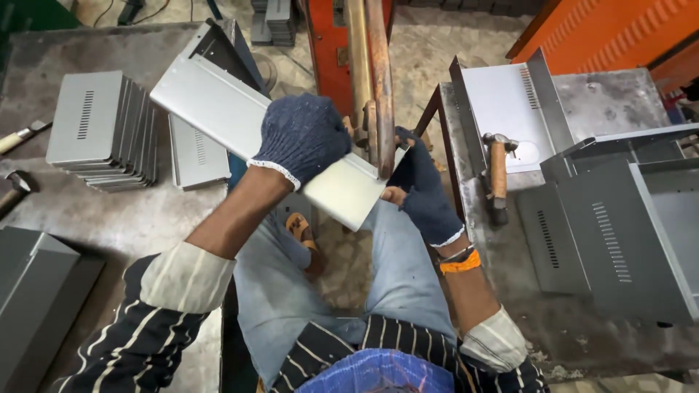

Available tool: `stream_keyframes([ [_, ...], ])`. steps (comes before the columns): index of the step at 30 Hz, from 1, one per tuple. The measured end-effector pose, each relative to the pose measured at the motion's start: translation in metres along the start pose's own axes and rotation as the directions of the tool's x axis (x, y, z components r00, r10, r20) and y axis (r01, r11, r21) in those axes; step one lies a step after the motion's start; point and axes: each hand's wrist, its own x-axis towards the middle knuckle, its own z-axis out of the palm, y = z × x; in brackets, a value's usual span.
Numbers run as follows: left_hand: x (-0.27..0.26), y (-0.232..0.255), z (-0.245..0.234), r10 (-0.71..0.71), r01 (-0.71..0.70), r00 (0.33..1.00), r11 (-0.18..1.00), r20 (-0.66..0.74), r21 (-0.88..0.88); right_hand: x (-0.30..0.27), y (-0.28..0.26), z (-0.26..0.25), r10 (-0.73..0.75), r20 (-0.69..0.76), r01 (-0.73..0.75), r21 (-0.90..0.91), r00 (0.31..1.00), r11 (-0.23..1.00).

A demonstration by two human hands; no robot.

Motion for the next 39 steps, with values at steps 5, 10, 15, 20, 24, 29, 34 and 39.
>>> stream_keyframes([
  [5,0.0,-0.005,0.012,-0.01,0.01,0.998,1.0,-0.064,-0.003,0.008,-0.009,-0.001,0.013,-0.013,-0.014,-0.075,1.0,0.997],
  [10,0.004,-0.008,0.016,-0.008,0.009,0.996,1.0,-0.084,0.013,0.016,-0.024,0.002,0.06,0.005,-0.06,0.119,0.998,0.991],
  [15,0.008,-0.009,0.019,0.021,-0.016,0.991,0.999,-0.134,0.037,0.017,-0.03,0.002,0.113,-0.03,-0.111,0.072,0.993,0.991],
  [20,0.011,-0.012,0.024,-0.03,0.029,0.999,0.999,-0.039,-0.016,0.016,-0.04,0.005,0.171,-0.056,-0.167,0.079,0.984,0.983],
  [24,0.01,-0.015,0.032,0.007,-0.005,0.997,1.0,-0.081,0.022,0.012,-0.037,0.007,0.22,-0.084,-0.211,0.103,0.972,0.972],
  [29,0.008,-0.01,0.031,0.031,-0.029,0.991,0.999,-0.133,0.013,0.007,-0.035,0.01,0.245,-0.133,-0.245,0.015,0.96,0.969],
  [34,0.004,-0.009,0.038,-0.017,0.019,0.997,1.0,-0.075,0.017,0.0,-0.027,0.013,0.245,-0.119,-0.226,0.154,0.962,0.962],
  [39,0.017,-0.008,0.029,-0.029,0.03,0.999,0.999,-0.045,0.03,0.021,-0.06,0.017,0.178,-0.084,-0.163,0.166,0.98,0.973],
])
